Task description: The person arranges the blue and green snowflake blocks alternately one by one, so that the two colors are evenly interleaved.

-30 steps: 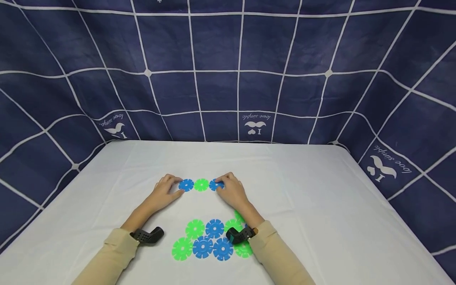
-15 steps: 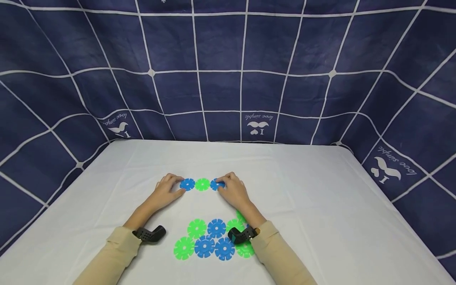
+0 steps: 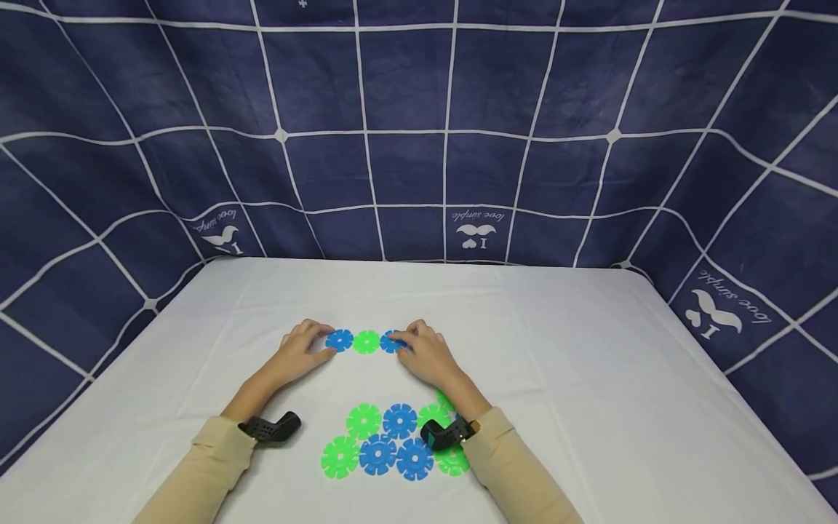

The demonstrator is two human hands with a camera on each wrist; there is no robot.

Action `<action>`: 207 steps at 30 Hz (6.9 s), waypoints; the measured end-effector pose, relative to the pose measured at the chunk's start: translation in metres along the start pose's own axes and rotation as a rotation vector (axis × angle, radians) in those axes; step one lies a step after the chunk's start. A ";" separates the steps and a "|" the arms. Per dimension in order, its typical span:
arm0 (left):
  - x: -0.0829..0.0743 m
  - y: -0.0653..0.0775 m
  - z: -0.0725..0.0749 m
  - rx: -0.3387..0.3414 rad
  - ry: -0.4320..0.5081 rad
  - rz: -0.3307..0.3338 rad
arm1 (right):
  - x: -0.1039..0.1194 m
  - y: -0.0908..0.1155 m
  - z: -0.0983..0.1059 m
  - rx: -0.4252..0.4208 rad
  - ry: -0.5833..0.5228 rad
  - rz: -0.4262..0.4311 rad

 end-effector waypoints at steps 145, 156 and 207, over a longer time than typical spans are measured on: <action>0.019 0.001 0.011 -0.038 -0.035 -0.059 | -0.018 0.097 0.008 0.224 -0.349 0.055; 0.021 0.002 0.010 -0.035 -0.031 -0.050 | -0.020 0.097 0.010 0.175 -0.410 0.025; 0.020 -0.002 0.011 -0.033 -0.025 -0.067 | -0.046 0.018 0.023 -0.107 -0.656 -0.292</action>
Point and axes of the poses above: each hand's wrist, its own y-axis away from the middle knuckle, its own z-axis out of the back of the hand, x = y × z, the point moved 9 cm from there along -y, towards the middle knuckle, and after that the axes turned 8 degrees about x, right-handed, at the moved point
